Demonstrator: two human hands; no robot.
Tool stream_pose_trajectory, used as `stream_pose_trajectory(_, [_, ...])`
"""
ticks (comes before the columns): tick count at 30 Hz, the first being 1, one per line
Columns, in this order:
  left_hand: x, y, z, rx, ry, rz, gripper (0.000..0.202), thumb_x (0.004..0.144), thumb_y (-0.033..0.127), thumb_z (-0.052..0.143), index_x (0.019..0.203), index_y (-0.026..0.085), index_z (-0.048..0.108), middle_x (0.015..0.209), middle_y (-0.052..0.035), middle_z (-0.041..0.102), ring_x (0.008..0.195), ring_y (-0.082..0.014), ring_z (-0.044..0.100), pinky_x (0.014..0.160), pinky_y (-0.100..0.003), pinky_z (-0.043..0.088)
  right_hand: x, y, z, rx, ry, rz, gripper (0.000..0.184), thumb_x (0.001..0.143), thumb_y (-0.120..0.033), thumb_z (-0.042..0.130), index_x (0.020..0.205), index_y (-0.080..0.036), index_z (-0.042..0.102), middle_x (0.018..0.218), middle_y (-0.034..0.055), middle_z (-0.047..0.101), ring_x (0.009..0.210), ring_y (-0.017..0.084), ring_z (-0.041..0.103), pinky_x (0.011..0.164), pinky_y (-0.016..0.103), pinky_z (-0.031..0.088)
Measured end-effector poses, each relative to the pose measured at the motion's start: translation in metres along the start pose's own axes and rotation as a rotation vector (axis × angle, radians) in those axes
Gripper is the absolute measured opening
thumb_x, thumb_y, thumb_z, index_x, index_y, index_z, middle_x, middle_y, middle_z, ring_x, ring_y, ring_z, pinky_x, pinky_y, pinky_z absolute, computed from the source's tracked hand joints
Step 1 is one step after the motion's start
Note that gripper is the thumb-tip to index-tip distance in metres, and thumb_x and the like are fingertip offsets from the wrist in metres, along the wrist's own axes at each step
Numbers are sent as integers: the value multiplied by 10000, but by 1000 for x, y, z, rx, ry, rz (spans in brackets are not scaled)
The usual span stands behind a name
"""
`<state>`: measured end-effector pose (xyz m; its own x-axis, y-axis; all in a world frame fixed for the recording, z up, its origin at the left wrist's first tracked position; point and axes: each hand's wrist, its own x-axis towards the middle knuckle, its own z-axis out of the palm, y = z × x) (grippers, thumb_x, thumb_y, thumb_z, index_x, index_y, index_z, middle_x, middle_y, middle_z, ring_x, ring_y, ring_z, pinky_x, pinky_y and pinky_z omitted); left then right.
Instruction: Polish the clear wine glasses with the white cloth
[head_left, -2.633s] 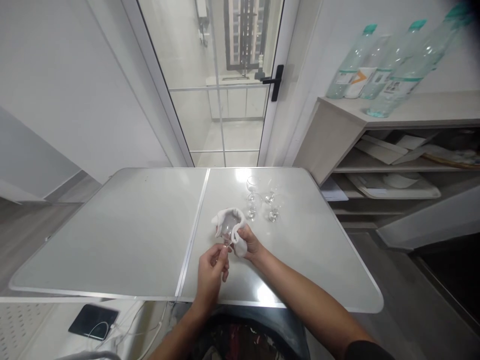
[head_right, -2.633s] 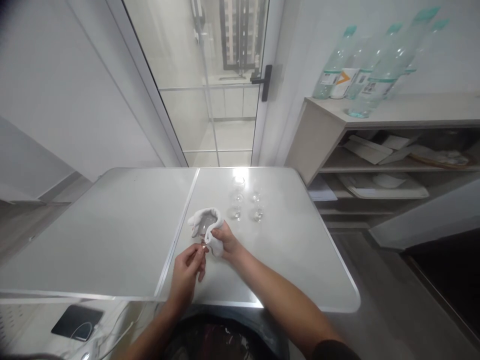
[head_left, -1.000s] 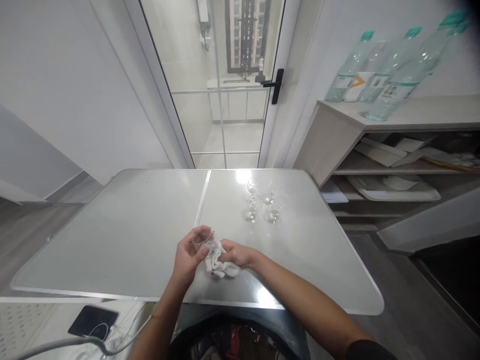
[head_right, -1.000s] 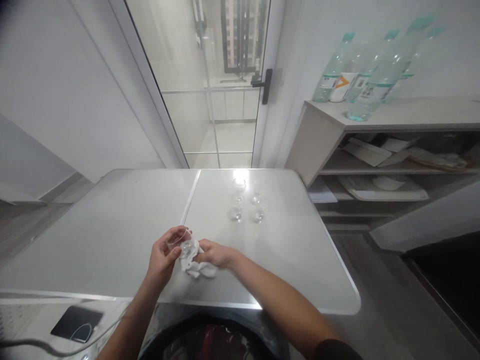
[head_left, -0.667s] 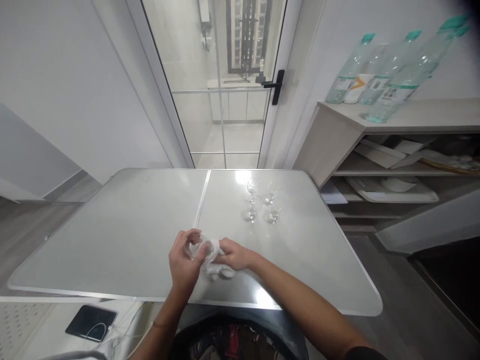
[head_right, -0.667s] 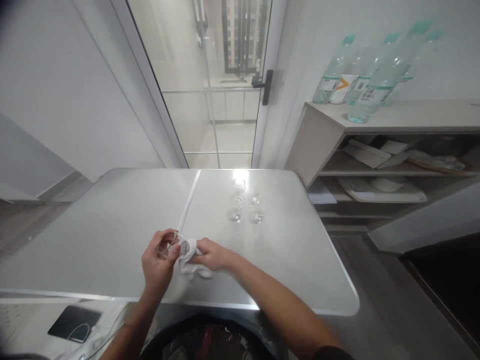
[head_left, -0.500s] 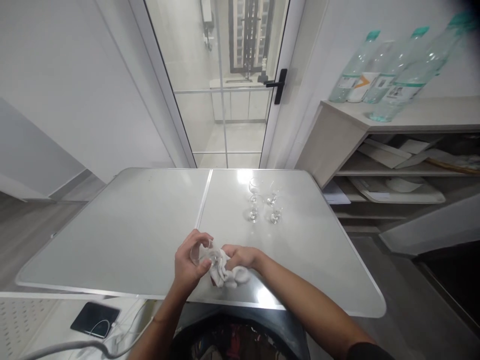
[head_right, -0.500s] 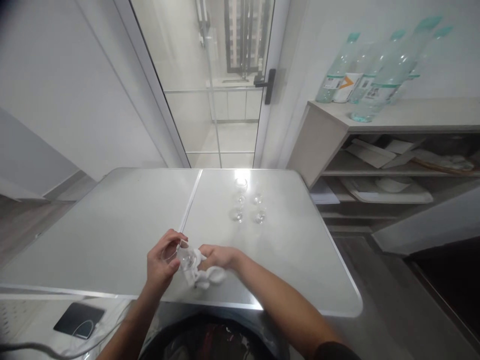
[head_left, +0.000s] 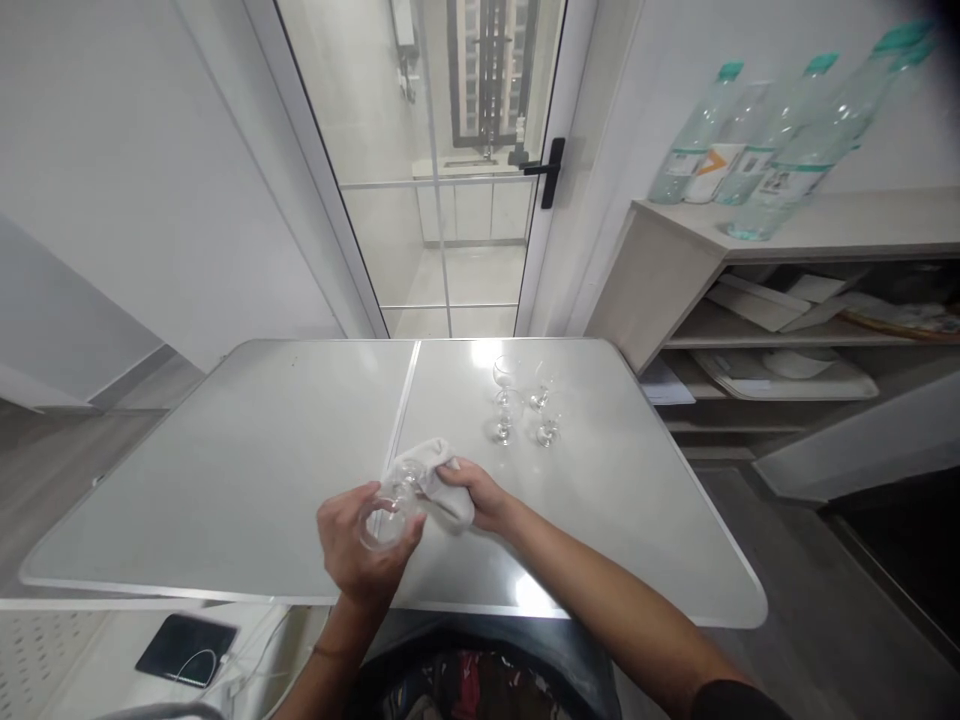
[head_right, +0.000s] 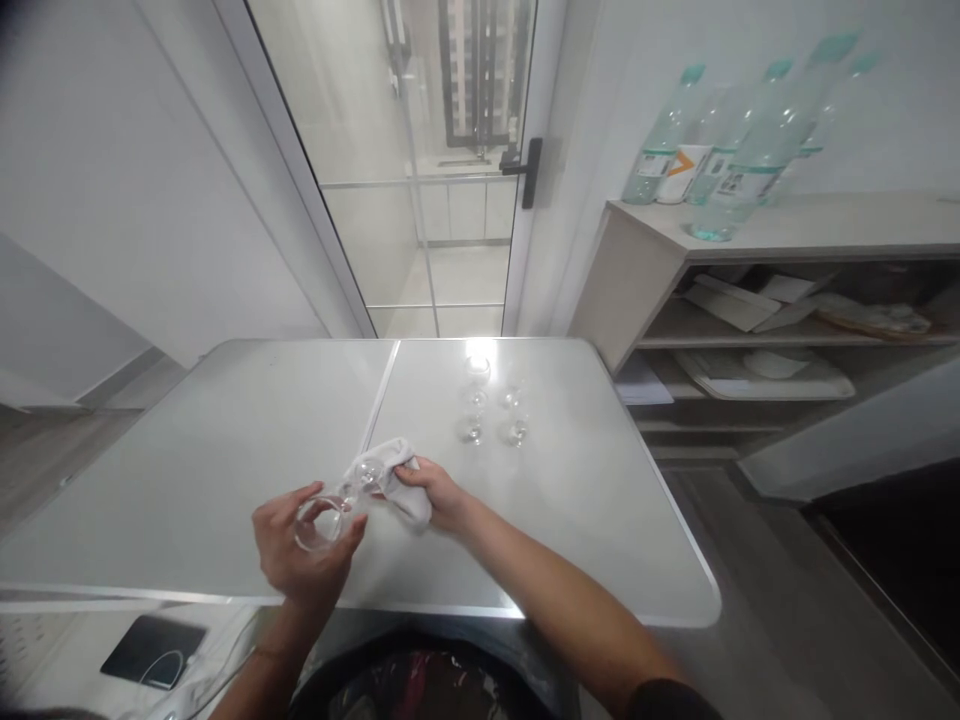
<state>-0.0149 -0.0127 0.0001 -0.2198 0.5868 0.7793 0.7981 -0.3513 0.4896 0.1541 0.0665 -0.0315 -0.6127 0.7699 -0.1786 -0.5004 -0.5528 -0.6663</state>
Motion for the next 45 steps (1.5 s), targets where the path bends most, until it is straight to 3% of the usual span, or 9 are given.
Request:
stream_pose_trajectory(3, [1,11,4,44,21,222,556,717,439,868,1137,204,590,887,-73,681,863,-248,635,805,-408,533,-1,4,2,-84,-34,22,489,636,-430,912,940,-121,684,816,43,695,717,146,619,707,255,477])
stream_pose_trajectory(12, [-26,17,10,-40,-167,150,453,702,495,876,1022,243,678,861,-75,663,840,-250,661,770,-385,546,1,11,9,-460,-2,-235,213,735,-326,765,787,-152,654,742,1,651,701,145,572,693,262,454])
stream_pose_trajectory(18, [-21,21,9,8,-80,301,549,708,366,901,1173,224,646,963,-87,671,885,-243,663,794,-380,551,-5,-2,1,-927,212,-444,74,792,-190,609,718,-186,599,667,-32,558,642,129,480,633,248,353])
stream_pose_trajectory(22, [-13,22,10,67,-2,166,529,731,379,882,1170,190,655,878,-70,659,829,-228,627,776,-381,552,-5,3,3,-1263,267,-567,193,747,-201,665,627,-204,515,707,4,539,742,175,499,739,290,393])
stream_pose_trajectory(25, [-10,20,11,105,43,76,540,718,353,888,1181,175,676,817,-53,620,807,-220,590,771,-378,551,-5,6,5,-1319,188,-671,162,690,-129,646,808,-203,565,999,68,578,930,210,540,813,307,448])
stream_pose_trajectory(29, [-5,15,14,98,41,-45,521,740,350,867,1195,165,693,851,-50,584,794,-200,577,774,-366,552,-10,-3,1,-1494,-29,-582,539,686,-68,587,1200,-221,537,1268,84,531,904,178,578,768,285,483])
stream_pose_trajectory(33, [0,10,18,69,-18,-151,496,789,354,824,1231,174,688,931,-57,586,768,-171,572,761,-340,551,-15,-7,2,-1854,-342,-434,575,705,-150,663,1266,-235,573,1428,90,496,767,146,599,693,285,483])
stream_pose_trajectory(39, [-5,8,29,68,-70,-145,452,784,368,822,1177,179,707,948,-61,570,855,-199,603,799,-339,534,-14,11,6,-2004,-377,-343,401,772,-154,674,1172,-160,655,1254,163,652,942,233,660,780,319,517])
stream_pose_trajectory(45, [-6,1,44,37,-155,-212,517,793,426,811,1214,173,650,984,-71,584,924,-220,608,774,-337,528,-12,15,5,-2124,-308,-280,309,818,-153,630,1122,-111,672,1088,185,707,906,266,669,767,358,536])
